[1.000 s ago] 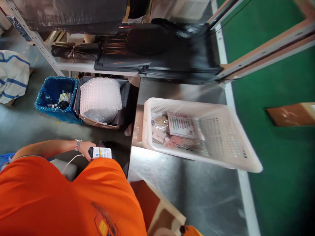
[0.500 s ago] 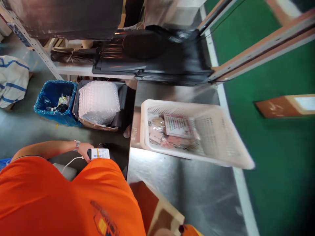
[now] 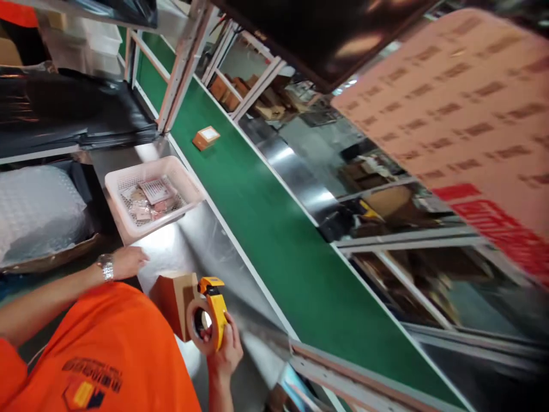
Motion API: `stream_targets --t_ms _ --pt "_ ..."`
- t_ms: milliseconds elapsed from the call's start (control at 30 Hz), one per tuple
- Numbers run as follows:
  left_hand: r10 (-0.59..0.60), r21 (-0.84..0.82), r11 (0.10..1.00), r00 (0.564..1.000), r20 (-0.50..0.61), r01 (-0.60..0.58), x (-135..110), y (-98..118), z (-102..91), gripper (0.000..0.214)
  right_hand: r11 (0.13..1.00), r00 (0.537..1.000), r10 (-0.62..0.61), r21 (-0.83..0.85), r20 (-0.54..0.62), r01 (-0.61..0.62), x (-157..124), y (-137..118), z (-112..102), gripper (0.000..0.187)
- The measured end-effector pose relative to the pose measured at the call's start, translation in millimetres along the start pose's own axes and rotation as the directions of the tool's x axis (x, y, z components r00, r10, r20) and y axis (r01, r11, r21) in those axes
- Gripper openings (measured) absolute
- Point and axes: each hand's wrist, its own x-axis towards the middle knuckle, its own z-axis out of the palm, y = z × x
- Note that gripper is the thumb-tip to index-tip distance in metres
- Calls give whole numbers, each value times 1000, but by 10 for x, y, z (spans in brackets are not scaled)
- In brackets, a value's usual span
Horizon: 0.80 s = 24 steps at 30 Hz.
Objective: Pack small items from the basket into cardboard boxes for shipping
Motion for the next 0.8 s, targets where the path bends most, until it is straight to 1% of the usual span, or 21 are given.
stream_targets --t_ms 33,67,100,133,167,233,267,333,367,433,500,533,567,633,667,700,800 --pt "128 -24 992 991 30 -127 224 226 145 24 997 999 48 64 -19 -47 -7 5 10 69" --pt "210 -54 977 976 65 -207 428 434 308 28 989 995 90 125 -35 -85 -14 5 17 69" --pt "239 -67 970 966 95 -234 606 607 475 30 981 993 113 163 -43 -105 -21 3 22 69" --pt "225 -50 974 967 118 -220 752 737 637 31 980 993 111 173 -45 -102 -27 -1 25 70" --pt "194 -27 981 970 146 -192 867 819 783 34 982 994 97 164 -42 -88 -32 -5 28 71" --pt "135 14 990 971 196 -140 1008 858 995 36 990 998 61 128 -26 -58 -38 -9 33 73" --pt "119 28 991 968 219 -129 1044 837 1053 34 992 998 54 118 -16 -52 -39 -6 36 74" --pt "99 38 993 964 248 -112 1076 779 1082 27 990 998 64 128 -1 -63 -39 12 42 75" --pt "93 36 994 967 238 -105 1081 765 1064 24 988 997 76 137 6 -76 -39 26 46 76" --pt "79 1 997 984 163 -80 1085 794 997 23 984 995 99 149 10 -99 -38 59 53 78" --pt "42 -96 995 995 89 -34 1079 887 936 29 982 994 113 152 7 -113 -33 90 55 78" --pt "6 -171 985 994 106 12 1071 944 916 38 982 994 113 149 3 -112 -28 100 53 77" --pt "-34 -249 965 984 173 78 1059 1000 903 48 984 995 103 143 0 -102 -21 108 49 76" --pt "-75 -370 905 933 352 212 1026 1092 895 62 992 999 53 115 -15 -51 -5 115 40 72" --pt "-78 -406 877 910 407 257 1006 1124 897 64 995 1000 17 97 -26 -15 3 117 37 70" --pt "-81 -431 858 901 425 280 985 1144 902 65 997 999 -16 78 -36 19 8 118 37 67" --pt "-129 -451 838 914 385 308 935 1153 930 62 996 997 -69 45 -37 70 7 100 55 61"
